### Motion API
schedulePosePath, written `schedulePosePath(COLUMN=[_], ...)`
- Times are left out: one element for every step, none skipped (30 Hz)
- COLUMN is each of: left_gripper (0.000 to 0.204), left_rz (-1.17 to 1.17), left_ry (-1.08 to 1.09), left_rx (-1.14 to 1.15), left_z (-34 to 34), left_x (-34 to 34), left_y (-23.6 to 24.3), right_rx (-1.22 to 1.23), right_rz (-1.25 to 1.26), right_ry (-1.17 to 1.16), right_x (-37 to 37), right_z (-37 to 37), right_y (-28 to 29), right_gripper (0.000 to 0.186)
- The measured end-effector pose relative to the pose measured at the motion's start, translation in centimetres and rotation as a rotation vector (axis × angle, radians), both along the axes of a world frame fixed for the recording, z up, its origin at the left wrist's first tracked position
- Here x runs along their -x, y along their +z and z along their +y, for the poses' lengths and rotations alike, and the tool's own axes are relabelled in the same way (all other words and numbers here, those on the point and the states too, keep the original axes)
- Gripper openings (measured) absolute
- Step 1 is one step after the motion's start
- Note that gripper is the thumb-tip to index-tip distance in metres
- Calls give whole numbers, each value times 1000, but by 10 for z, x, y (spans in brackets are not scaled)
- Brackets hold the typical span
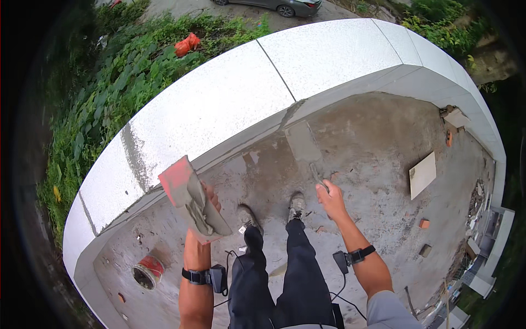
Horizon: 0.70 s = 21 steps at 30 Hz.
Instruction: Applying mortar to fill the gaps between wall tiles using a trowel and a hawk.
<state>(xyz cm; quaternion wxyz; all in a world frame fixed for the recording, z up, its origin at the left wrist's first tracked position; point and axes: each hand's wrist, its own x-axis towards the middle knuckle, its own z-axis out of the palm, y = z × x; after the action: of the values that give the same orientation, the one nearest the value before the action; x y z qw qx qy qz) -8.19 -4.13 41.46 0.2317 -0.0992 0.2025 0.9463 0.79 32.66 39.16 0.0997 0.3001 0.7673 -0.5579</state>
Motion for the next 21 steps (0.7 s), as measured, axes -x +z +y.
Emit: schedulePosePath(left_gripper=[24, 25, 25, 26, 26, 26, 25, 23, 23, 23, 23, 24, 24, 24, 24, 24, 25, 25, 25, 25, 25], left_rz=[-18, -21, -35, -88, -141, -146, -192, -240, -263, -264, -253, -243, -246, -258, -270, -273, -293, -312, -313, -315, -305], left_ry=[1, -10, -7, 7, 21, 14, 21, 30, 40, 38, 22, 6, 6, 6, 8, 10, 17, 24, 26, 29, 25], left_rx=[-7, -20, -7, 38, 72, 87, 97, 98, 96, 96, 72, 48, 49, 50, 51, 52, 48, 44, 43, 41, 27], left_z=[-2, -4, -4, -3, 0, 3, 6, 9, 12, 15, 18, 21, 23, 25, 28, 30, 32, 33, 35, 37, 37], left_x=[-10, -20, -31, -40, -48, -55, -61, -63, -67, -68, -68, -67, -67, -66, -66, -65, -65, -65, -64, -64, -63], left_y=[-1, -2, -3, -4, -7, -9, -11, -14, -17, -21, -25, -28, -31, -34, -35, -36, -36, -35, -34, -33, -31], right_rx=[13, 43, 38, 48, 58, 60, 86, 129, 113, 164, 226, 218, 232, 264, 246, 209, 218, 172, 62, -56, -47], right_rz=[65, 35, 73, 104, 113, 129, 121, 83, 113, 110, 102, 105, 115, 118, 119, 109, 101, 95, 133, 90, 171], right_ry=[-22, -84, -72, -65, -67, -66, -111, -169, -156, -143, -150, -132, -132, -146, -133, -149, -135, -164, -50, 34, 69], right_x=[12, 22, 31, 40, 47, 51, 56, 60, 63, 64, 65, 67, 68, 69, 69, 68, 69, 67, 65, 64, 60], right_z=[-4, -6, -6, -6, -6, -7, -9, -10, -7, -7, -8, -8, -9, -9, -11, -11, -9, -8, -5, -2, -1], right_y=[-31, -58, -80, -100, -115, -127, -136, -142, -147, -150, -154, -158, -163, -168, -173, -177, -181, -183, -183, -182, -178], right_gripper=[33, 33, 33, 33, 33, 33, 33, 34, 34, 35, 36, 36, 36, 36, 36, 36, 37, 37, 37, 37, 37])
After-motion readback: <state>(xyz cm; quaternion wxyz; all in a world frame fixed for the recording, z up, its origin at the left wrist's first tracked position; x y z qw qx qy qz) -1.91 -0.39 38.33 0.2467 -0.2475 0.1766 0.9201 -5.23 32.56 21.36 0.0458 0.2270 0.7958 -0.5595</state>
